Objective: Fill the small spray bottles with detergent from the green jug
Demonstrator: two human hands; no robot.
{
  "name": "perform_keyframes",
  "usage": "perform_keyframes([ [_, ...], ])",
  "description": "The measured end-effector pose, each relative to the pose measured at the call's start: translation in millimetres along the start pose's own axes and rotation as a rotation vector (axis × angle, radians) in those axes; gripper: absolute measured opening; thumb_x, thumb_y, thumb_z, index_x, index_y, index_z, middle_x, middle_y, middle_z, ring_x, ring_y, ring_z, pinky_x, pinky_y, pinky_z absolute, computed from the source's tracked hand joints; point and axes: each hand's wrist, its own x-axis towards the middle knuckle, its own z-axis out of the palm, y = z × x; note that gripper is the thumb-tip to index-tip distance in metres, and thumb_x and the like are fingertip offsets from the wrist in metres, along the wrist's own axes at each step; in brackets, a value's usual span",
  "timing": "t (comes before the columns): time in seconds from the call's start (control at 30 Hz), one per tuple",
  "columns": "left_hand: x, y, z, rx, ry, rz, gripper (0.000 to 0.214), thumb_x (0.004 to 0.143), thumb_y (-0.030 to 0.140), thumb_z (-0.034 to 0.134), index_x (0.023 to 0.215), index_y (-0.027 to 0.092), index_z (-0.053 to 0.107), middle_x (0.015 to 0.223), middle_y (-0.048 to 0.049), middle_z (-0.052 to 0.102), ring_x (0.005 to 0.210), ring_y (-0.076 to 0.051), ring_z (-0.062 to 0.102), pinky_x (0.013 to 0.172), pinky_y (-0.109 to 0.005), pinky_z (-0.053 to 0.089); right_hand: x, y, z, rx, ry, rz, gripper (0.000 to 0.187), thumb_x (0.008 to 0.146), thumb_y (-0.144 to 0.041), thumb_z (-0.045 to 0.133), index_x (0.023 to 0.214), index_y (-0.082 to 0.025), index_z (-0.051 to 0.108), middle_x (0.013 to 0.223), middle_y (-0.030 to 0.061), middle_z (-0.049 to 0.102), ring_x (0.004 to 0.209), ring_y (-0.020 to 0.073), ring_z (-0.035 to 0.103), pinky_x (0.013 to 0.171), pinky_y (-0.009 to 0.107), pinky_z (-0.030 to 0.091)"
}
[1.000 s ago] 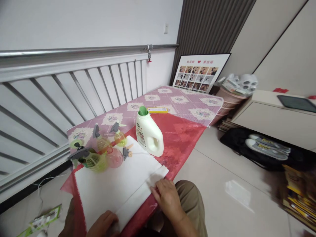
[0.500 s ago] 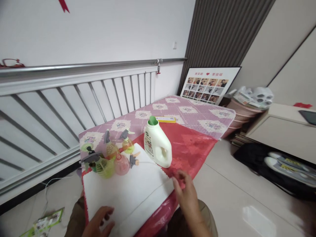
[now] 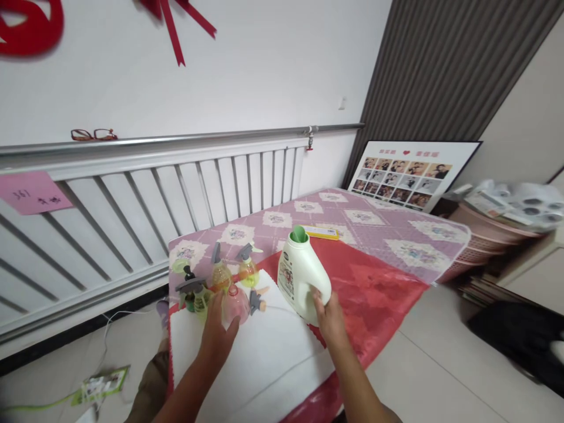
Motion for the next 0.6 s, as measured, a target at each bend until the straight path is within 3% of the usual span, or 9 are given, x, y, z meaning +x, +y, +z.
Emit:
perform_keyframes([
  [0.23,39,4,16.1,0.048,-0.1,-0.131,0.064,0.08,0.022,0.049,0.14,0.005,0.033,0.142,-0.0227,0.041,0.135,-0.032,0.037,0.112,-0.047,0.031,4,11,6,-0.056,0.021,0.016,0.04,0.077,-0.058,0.048,0.089,-0.021,0.052,0.076,0.0036,0.059,0.073,0.0244,0.058,0.063,0.035,0.044],
  [0.6,40,-3,23.1,0.052,-0.199,-0.16,0.042,0.086,0.024,0.039,0.123,0.01,0.054,0.121,-0.0188,0.061,0.116,-0.027,0.056,0.104,-0.041,0.041,6,17,9,-0.063,0.05,0.03,0.039,0.076,-0.06,0.048,0.086,-0.022,0.048,0.076,0.0045,0.059,0.07,0.024,0.057,0.06,0.033,0.042],
])
